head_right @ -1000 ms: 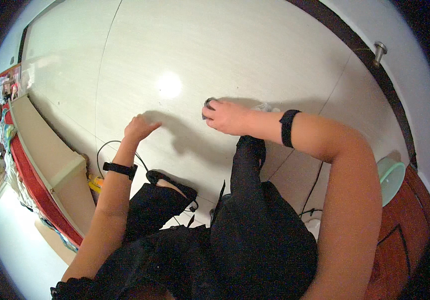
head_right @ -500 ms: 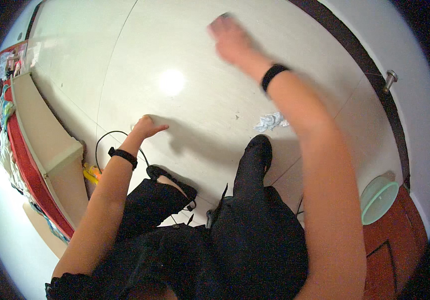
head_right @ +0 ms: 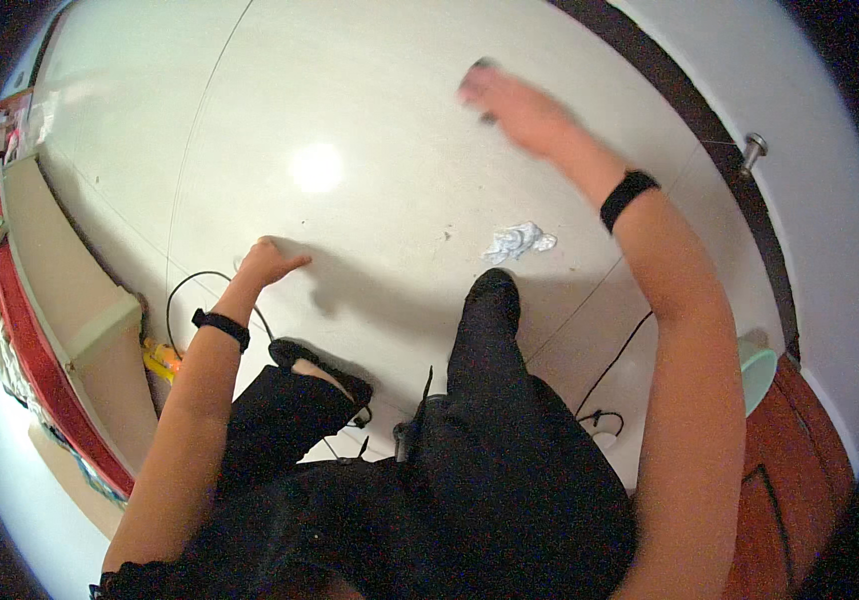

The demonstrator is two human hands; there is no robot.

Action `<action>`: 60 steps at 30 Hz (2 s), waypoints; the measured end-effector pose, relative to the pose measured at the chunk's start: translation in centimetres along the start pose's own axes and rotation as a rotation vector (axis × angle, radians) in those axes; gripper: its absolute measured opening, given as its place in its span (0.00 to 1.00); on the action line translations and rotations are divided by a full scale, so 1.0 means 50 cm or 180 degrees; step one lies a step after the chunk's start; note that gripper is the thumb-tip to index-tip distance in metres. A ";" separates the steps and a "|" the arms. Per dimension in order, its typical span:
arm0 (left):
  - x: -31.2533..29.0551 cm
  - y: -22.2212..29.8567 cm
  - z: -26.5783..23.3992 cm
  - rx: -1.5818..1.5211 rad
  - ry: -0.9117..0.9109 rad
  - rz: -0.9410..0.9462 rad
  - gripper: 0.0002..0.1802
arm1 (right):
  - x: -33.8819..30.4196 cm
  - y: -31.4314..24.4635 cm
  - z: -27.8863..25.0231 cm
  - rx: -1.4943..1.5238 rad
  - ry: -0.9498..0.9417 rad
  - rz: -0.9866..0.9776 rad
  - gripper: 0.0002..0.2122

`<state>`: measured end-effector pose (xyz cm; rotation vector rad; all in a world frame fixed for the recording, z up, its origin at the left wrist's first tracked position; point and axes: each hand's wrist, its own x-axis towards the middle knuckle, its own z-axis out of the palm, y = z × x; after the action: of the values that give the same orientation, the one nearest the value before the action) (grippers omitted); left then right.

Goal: Cleaning a spot on the floor using a wet cloth and a paper towel.

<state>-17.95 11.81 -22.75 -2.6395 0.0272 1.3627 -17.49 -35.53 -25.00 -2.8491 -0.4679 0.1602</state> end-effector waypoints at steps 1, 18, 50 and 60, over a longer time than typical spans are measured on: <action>0.005 -0.003 0.003 -0.0049 0.0003 0.0010 0.59 | 0.007 0.041 -0.044 -0.0562 -0.0004 0.0233 0.21; 0.026 -0.020 0.017 -0.0398 0.0099 0.0028 0.58 | 0.104 0.011 -0.012 -0.0913 0.0285 0.0059 0.27; 0.028 -0.033 0.038 -0.0346 0.0208 -0.0065 0.55 | -0.067 0.138 -0.008 -0.0433 0.1248 0.0794 0.19; 0.004 -0.007 0.008 -0.0366 0.0175 0.0051 0.55 | -0.396 0.124 -0.072 -0.0872 -0.0104 0.2705 0.21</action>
<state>-18.12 12.24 -23.10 -2.7765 -0.0239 1.3347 -33.79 -48.50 -21.83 -3.1103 0.7999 0.3067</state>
